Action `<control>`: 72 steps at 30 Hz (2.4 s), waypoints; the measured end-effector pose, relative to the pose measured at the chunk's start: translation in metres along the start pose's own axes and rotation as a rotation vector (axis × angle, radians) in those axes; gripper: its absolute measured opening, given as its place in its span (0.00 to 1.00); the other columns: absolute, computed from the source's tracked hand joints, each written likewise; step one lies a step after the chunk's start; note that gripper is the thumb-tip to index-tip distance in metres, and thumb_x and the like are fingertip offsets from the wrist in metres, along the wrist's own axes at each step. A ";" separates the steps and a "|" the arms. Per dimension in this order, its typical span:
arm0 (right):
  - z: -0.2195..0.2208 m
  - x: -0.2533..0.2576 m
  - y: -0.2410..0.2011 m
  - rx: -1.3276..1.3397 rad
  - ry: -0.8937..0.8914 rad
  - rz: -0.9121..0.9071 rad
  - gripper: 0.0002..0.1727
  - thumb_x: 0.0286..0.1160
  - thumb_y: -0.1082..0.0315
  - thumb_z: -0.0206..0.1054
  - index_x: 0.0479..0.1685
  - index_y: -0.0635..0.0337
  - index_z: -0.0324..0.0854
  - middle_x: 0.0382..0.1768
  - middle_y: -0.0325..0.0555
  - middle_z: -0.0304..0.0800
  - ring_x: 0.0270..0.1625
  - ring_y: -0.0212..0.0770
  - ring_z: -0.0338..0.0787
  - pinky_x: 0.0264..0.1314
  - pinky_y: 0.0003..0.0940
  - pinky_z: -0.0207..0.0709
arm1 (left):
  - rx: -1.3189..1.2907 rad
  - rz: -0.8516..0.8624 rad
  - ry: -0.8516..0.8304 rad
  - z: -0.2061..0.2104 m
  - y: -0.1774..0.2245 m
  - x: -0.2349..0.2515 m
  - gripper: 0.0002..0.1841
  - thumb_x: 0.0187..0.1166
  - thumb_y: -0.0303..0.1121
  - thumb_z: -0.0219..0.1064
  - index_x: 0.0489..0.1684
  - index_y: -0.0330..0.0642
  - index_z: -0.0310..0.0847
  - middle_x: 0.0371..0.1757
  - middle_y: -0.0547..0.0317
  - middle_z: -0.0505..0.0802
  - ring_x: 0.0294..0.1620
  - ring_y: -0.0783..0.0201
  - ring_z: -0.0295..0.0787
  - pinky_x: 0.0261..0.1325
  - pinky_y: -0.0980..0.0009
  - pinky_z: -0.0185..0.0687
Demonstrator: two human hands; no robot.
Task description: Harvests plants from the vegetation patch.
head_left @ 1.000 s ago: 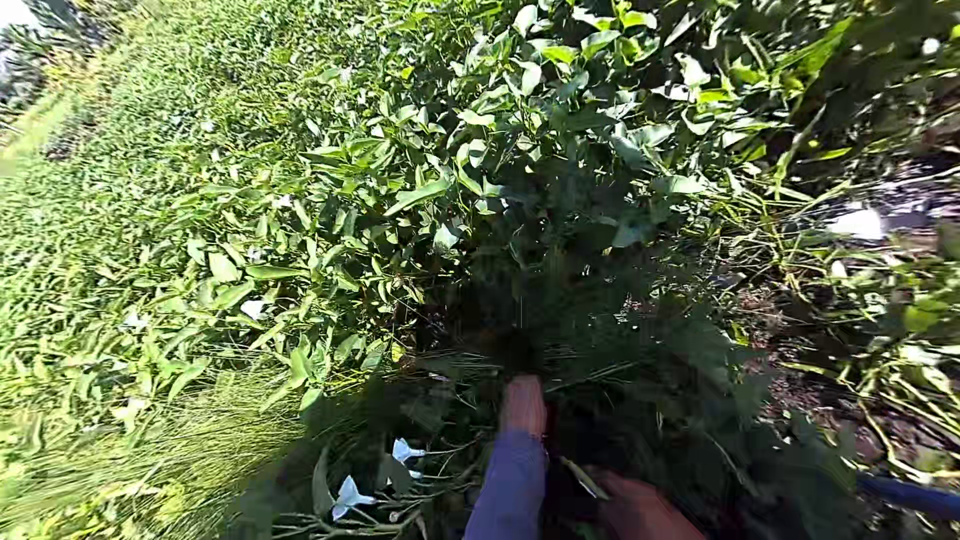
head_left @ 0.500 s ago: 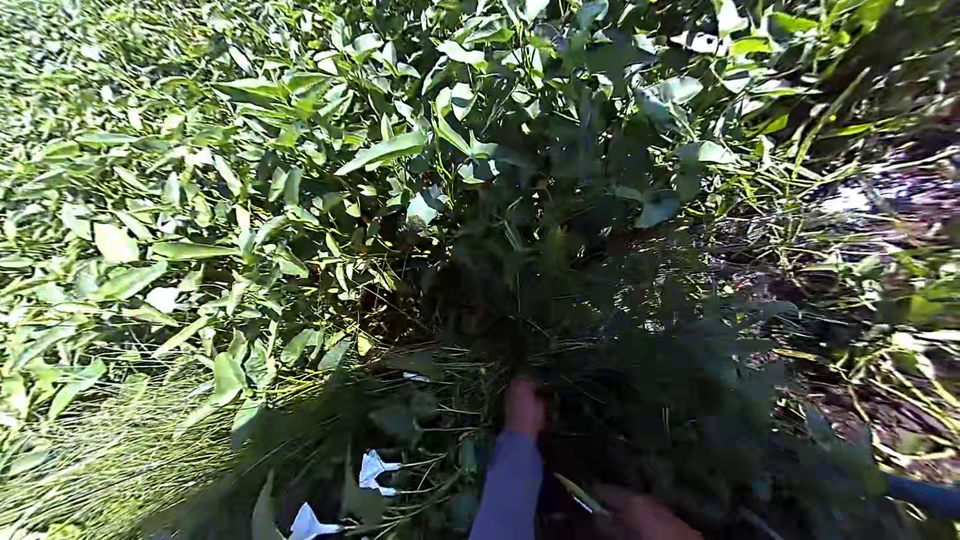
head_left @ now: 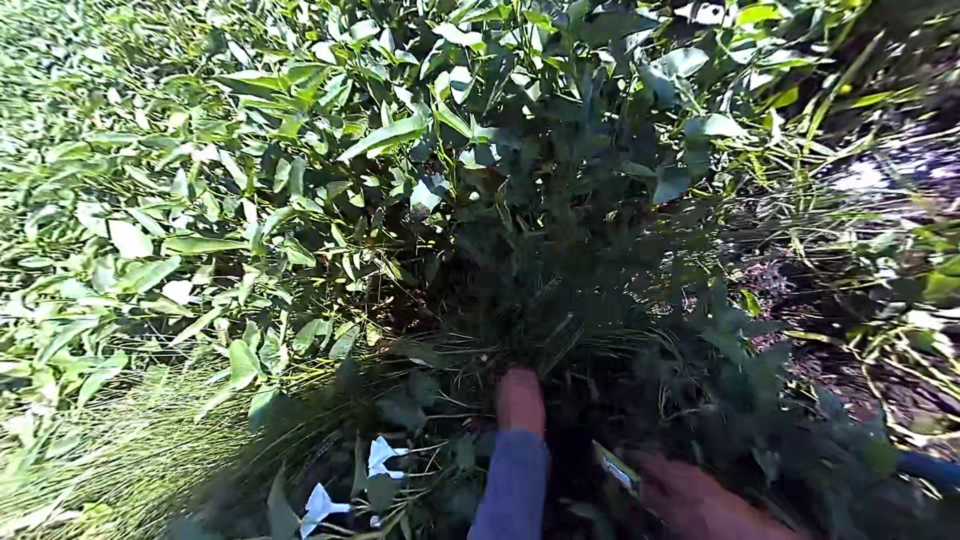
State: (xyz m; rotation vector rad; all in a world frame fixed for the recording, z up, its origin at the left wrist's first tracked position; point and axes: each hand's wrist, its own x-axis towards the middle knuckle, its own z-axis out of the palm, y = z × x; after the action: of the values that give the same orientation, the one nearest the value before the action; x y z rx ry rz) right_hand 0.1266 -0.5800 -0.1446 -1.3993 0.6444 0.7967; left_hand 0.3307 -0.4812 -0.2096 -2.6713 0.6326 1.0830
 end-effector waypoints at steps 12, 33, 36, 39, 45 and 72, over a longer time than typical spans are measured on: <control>-0.006 0.001 0.013 0.124 0.195 -0.005 0.26 0.93 0.61 0.46 0.89 0.50 0.59 0.53 0.53 0.93 0.31 0.49 0.95 0.32 0.48 0.90 | -0.459 -0.033 -0.001 -0.042 -0.035 0.010 0.23 0.77 0.32 0.73 0.66 0.28 0.80 0.60 0.33 0.90 0.64 0.41 0.89 0.70 0.44 0.81; 0.003 0.024 0.018 0.389 0.407 -0.111 0.27 0.91 0.63 0.45 0.87 0.54 0.62 0.51 0.49 0.94 0.28 0.44 0.92 0.25 0.42 0.87 | 0.021 0.085 -0.078 0.037 0.003 -0.027 0.23 0.81 0.23 0.60 0.76 0.35 0.77 0.70 0.37 0.86 0.66 0.40 0.89 0.65 0.45 0.87; 0.001 0.022 0.021 0.438 0.464 -0.120 0.27 0.90 0.64 0.44 0.87 0.55 0.61 0.52 0.49 0.94 0.28 0.43 0.93 0.25 0.41 0.88 | -0.162 0.090 -0.133 0.024 -0.001 -0.026 0.21 0.78 0.26 0.66 0.71 0.32 0.81 0.71 0.36 0.86 0.72 0.40 0.84 0.75 0.44 0.80; -0.006 0.030 0.021 0.419 0.470 -0.137 0.26 0.91 0.63 0.46 0.87 0.55 0.63 0.54 0.48 0.93 0.31 0.43 0.94 0.28 0.40 0.89 | -0.601 -0.026 -0.013 -0.007 -0.005 -0.027 0.19 0.76 0.31 0.72 0.62 0.29 0.83 0.58 0.37 0.91 0.64 0.46 0.89 0.72 0.48 0.80; -0.019 0.058 0.010 0.278 0.382 -0.116 0.25 0.93 0.61 0.47 0.87 0.52 0.65 0.58 0.50 0.90 0.36 0.44 0.94 0.35 0.42 0.90 | -0.734 -0.180 0.260 -0.013 0.010 0.007 0.21 0.77 0.34 0.75 0.63 0.31 0.83 0.58 0.36 0.92 0.63 0.44 0.89 0.70 0.46 0.81; -0.019 0.091 0.001 0.354 0.421 -0.088 0.23 0.94 0.61 0.47 0.81 0.57 0.71 0.47 0.49 0.91 0.27 0.40 0.87 0.30 0.38 0.83 | -0.674 -0.179 0.232 -0.012 -0.006 0.068 0.20 0.80 0.32 0.70 0.65 0.27 0.80 0.59 0.27 0.90 0.63 0.36 0.88 0.67 0.40 0.81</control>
State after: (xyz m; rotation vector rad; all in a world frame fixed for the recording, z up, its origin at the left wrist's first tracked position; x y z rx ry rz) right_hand 0.1810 -0.5891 -0.2189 -1.2625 0.9881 0.2947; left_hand 0.3845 -0.5016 -0.2480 -3.3740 0.0383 1.0879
